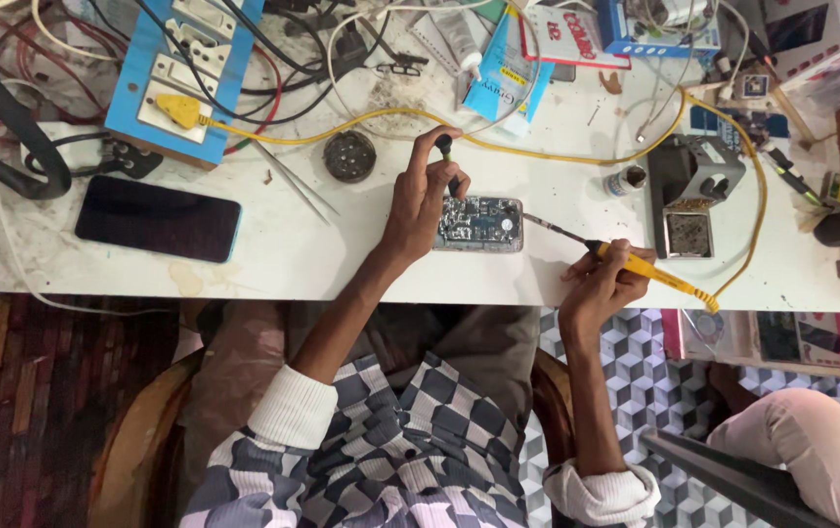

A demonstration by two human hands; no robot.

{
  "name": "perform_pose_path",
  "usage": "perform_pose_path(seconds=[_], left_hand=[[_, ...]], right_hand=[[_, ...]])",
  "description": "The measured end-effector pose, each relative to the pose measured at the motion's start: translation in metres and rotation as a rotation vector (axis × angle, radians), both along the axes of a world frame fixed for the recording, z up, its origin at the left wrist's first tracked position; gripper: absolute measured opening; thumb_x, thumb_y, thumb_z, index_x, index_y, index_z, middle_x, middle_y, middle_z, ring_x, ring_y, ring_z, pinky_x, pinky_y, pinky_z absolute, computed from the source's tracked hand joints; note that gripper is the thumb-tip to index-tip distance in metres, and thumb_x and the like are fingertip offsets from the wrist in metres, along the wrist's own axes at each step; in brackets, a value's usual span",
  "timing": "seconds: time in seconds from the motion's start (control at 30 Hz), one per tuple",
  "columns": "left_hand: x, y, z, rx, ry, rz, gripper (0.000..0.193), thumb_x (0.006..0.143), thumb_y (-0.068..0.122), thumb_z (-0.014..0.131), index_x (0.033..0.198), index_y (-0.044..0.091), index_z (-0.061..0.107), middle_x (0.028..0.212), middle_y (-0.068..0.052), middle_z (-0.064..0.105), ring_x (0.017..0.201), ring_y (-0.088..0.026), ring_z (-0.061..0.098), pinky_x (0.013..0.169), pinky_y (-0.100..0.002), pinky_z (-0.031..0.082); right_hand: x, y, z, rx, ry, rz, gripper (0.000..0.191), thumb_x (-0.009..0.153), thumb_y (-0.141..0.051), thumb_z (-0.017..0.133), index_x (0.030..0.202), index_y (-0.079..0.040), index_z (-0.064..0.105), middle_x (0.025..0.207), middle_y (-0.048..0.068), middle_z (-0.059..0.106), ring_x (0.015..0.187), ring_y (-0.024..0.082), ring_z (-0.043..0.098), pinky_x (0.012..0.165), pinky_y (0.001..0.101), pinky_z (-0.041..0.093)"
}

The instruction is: The person sits at a cluttered repair workbench holding a disassembled smartphone with its internal board exposed, steadying it with one hand while using a yellow soldering iron to solder points on the board. They reposition the iron and the phone repeatedly, continuing to work on the board throughout the clip.

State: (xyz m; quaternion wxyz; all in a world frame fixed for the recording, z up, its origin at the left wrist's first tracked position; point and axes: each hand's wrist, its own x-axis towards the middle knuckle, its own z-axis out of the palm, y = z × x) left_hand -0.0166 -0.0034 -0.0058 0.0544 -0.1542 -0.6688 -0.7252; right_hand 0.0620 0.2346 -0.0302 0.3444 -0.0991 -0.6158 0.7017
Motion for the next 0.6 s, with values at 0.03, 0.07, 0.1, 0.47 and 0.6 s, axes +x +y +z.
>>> perform_pose_path(seconds=[0.03,0.07,0.1,0.47,0.6], left_hand=[[0.0002,-0.0002,-0.0004,-0.003,0.005,0.001,0.047,0.113,0.042,0.044,0.149,0.011,0.042,0.075,-0.002,0.061,0.071,-0.009,0.053,0.073,-0.027,0.043],[0.0001,-0.0002,-0.0008,-0.005,0.012,0.001,0.047,0.114,0.043,0.043,0.148,0.011,0.042,0.075,-0.002,0.061,0.071,-0.009,0.053,0.074,-0.027,0.044],[0.0002,-0.0002,-0.0015,-0.007,0.023,0.001,0.047,0.114,0.043,0.043,0.148,0.011,0.042,0.075,-0.001,0.06,0.072,-0.009,0.053,0.075,-0.027,0.044],[-0.0021,0.0009,-0.005,0.072,0.021,-0.037,0.047,0.115,0.042,0.044,0.149,0.01,0.041,0.079,-0.002,0.059,0.077,-0.01,0.054,0.08,-0.027,0.044],[-0.0012,0.0004,-0.0036,0.084,0.028,-0.046,0.046,0.115,0.041,0.044,0.149,0.01,0.041,0.08,-0.002,0.059,0.079,-0.01,0.055,0.083,-0.028,0.045]], right_hand=[[0.0012,-0.0006,-0.0001,0.015,-0.014,0.0,0.027,0.115,-0.022,0.052,0.096,-0.005,0.042,0.071,0.004,0.048,0.047,0.01,0.046,0.042,0.0263,0.042],[0.0014,-0.0006,0.0002,0.032,-0.025,-0.001,0.027,0.115,-0.022,0.052,0.096,-0.005,0.042,0.073,0.004,0.048,0.047,0.01,0.047,0.042,0.0259,0.042],[0.0015,-0.0009,0.0004,0.048,-0.033,-0.001,0.026,0.115,-0.023,0.051,0.097,-0.006,0.042,0.075,0.004,0.048,0.048,0.01,0.047,0.043,0.0254,0.041],[-0.0022,0.0024,-0.0017,0.021,-0.013,0.044,0.027,0.114,-0.022,0.053,0.096,-0.005,0.043,0.071,0.004,0.049,0.047,0.012,0.052,0.043,0.0248,0.039],[-0.0022,0.0036,-0.0045,0.029,0.015,0.012,0.028,0.114,-0.022,0.052,0.095,-0.005,0.042,0.075,0.004,0.047,0.046,0.012,0.049,0.04,0.0263,0.04]])
